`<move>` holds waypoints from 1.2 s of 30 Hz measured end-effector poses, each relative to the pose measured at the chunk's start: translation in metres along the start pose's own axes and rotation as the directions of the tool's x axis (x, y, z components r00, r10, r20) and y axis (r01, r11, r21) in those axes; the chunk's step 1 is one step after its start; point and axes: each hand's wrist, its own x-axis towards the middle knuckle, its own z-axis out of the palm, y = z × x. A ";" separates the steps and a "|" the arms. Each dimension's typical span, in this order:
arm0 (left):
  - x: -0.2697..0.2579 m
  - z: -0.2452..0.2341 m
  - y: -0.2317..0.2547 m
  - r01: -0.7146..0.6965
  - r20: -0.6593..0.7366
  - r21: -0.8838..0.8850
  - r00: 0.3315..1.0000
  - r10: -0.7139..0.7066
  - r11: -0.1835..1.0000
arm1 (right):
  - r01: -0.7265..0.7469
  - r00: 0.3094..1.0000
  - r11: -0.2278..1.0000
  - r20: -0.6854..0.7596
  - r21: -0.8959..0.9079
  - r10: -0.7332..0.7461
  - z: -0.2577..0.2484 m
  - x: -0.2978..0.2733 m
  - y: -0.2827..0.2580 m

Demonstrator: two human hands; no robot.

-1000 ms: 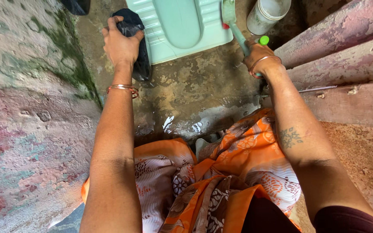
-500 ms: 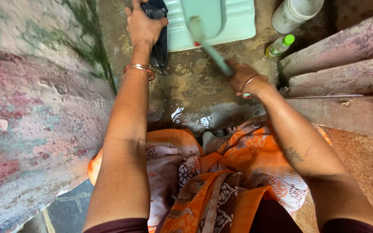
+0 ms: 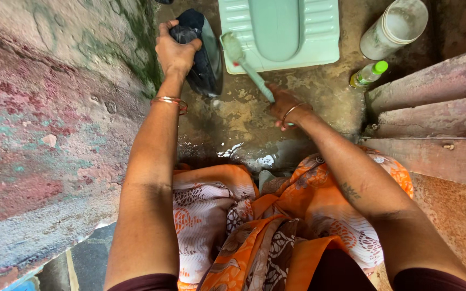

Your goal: The person scrubs a light green squat toilet using a long-handled brush in their right hand while holding a dark cloth in their left hand. They repeatedly scrub the bowl and footrests, occasionally rinsing the brush with water from a nearby bucket.

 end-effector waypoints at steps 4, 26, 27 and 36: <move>0.004 -0.001 -0.011 -0.038 -0.040 0.025 0.998 0.039 0.999 | 0.044 0.991 0.999 -0.124 0.027 -0.040 0.004 0.016 -0.003; -0.003 0.025 0.007 -0.111 -0.012 0.108 0.993 0.113 0.988 | -0.082 0.996 0.656 0.091 0.750 0.019 0.034 0.047 0.022; -0.003 0.025 0.007 -0.118 -0.015 0.124 0.993 0.121 0.985 | -0.059 0.997 0.676 0.080 0.735 -0.001 0.036 0.045 0.021; 0.000 0.027 0.007 -0.137 -0.032 0.157 0.989 0.143 0.978 | 0.001 1.000 0.728 0.002 0.686 -0.003 0.029 0.037 0.018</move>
